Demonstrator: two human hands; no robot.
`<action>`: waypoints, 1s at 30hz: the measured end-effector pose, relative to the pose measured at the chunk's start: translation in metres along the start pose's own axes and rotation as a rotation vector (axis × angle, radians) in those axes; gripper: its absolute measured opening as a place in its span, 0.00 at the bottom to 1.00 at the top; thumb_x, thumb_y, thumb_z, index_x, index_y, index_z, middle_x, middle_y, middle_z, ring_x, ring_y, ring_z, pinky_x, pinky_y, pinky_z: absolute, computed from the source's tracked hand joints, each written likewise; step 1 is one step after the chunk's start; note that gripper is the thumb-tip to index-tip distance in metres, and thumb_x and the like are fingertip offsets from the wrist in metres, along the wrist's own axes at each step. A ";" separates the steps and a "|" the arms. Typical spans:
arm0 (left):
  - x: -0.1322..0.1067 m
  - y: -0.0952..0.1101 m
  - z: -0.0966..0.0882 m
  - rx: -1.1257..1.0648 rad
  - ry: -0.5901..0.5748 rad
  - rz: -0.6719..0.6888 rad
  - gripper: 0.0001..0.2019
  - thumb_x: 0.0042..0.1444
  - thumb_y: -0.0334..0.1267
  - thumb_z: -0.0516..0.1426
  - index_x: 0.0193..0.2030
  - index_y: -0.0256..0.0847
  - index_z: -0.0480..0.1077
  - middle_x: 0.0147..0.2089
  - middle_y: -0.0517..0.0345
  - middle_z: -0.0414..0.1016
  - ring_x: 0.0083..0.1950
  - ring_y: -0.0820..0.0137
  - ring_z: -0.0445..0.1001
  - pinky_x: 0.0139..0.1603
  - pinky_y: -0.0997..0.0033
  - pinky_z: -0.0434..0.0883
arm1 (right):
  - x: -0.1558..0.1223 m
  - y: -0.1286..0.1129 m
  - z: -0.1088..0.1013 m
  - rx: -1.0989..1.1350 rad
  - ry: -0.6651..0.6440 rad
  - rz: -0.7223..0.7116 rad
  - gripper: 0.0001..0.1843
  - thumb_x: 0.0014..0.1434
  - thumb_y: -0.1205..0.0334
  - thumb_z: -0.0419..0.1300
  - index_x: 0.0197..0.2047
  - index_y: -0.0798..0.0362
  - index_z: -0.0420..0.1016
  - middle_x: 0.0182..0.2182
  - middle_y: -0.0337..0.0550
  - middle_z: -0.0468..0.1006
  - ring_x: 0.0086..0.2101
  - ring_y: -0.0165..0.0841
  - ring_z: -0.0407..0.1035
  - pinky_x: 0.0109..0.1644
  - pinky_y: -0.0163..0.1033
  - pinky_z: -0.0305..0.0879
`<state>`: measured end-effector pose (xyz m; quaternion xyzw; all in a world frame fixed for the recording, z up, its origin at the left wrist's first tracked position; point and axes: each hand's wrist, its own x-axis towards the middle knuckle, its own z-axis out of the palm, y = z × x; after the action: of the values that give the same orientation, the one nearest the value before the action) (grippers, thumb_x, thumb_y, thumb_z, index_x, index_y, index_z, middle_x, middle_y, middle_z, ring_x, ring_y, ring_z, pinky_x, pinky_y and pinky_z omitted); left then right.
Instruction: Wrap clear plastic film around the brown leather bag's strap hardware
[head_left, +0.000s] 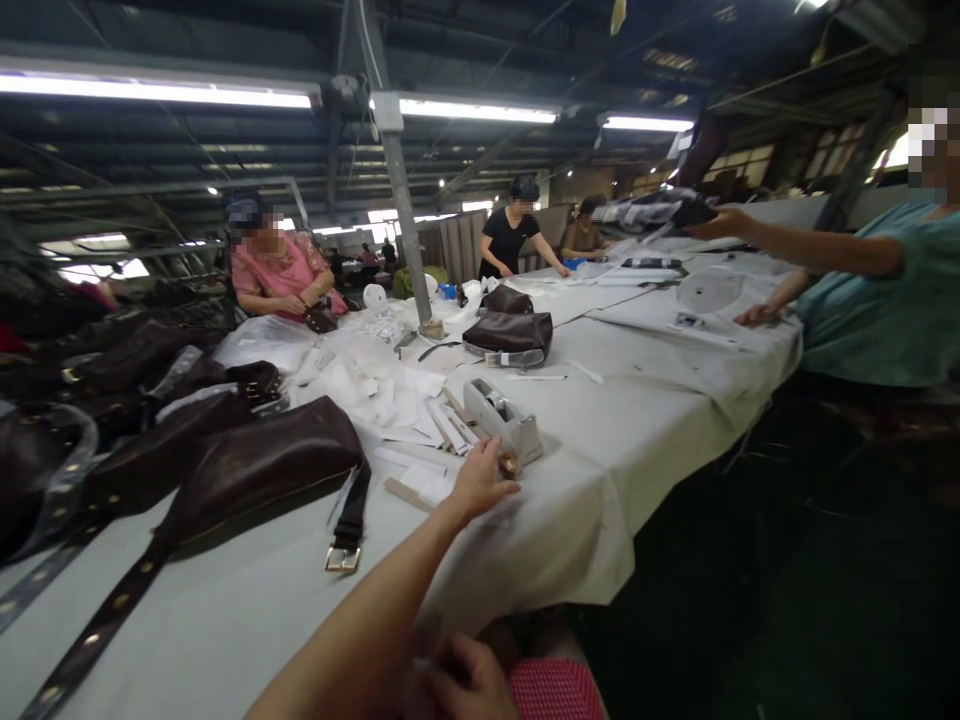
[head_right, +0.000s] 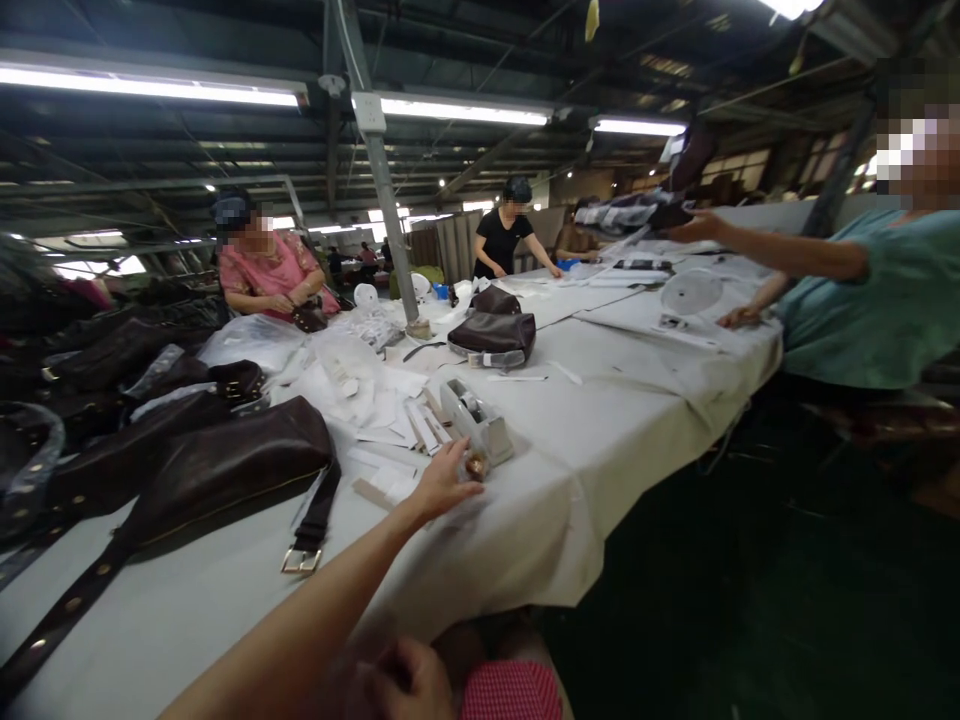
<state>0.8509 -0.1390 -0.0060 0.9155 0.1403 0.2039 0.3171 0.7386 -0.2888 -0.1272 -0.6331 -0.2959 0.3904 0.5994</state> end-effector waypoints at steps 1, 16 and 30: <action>-0.001 -0.001 -0.003 -0.004 -0.005 0.004 0.39 0.41 0.36 0.66 0.62 0.37 0.60 0.62 0.43 0.62 0.64 0.53 0.61 0.66 0.57 0.58 | -0.002 -0.006 -0.001 -0.007 -0.026 -0.026 0.20 0.47 0.44 0.64 0.24 0.53 0.68 0.23 0.38 0.68 0.30 0.34 0.62 0.35 0.36 0.59; -0.101 0.071 -0.066 -1.190 -0.547 -0.209 0.22 0.54 0.50 0.59 0.50 0.36 0.71 0.49 0.45 0.76 0.49 0.60 0.74 0.53 0.58 0.67 | -0.025 -0.058 -0.042 0.206 0.017 -0.087 0.21 0.51 0.43 0.64 0.27 0.54 0.70 0.22 0.35 0.70 0.23 0.28 0.61 0.29 0.34 0.60; -0.257 0.017 -0.031 -0.377 -0.740 -0.241 0.12 0.61 0.36 0.52 0.39 0.38 0.76 0.38 0.58 0.78 0.41 0.69 0.72 0.46 0.72 0.66 | -0.129 0.006 -0.135 0.051 0.255 0.267 0.15 0.48 0.52 0.66 0.32 0.52 0.69 0.22 0.34 0.69 0.23 0.27 0.62 0.28 0.32 0.58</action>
<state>0.6135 -0.2352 -0.0462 0.8300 0.0832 -0.1544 0.5294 0.7854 -0.4692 -0.1179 -0.6957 -0.1210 0.3902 0.5908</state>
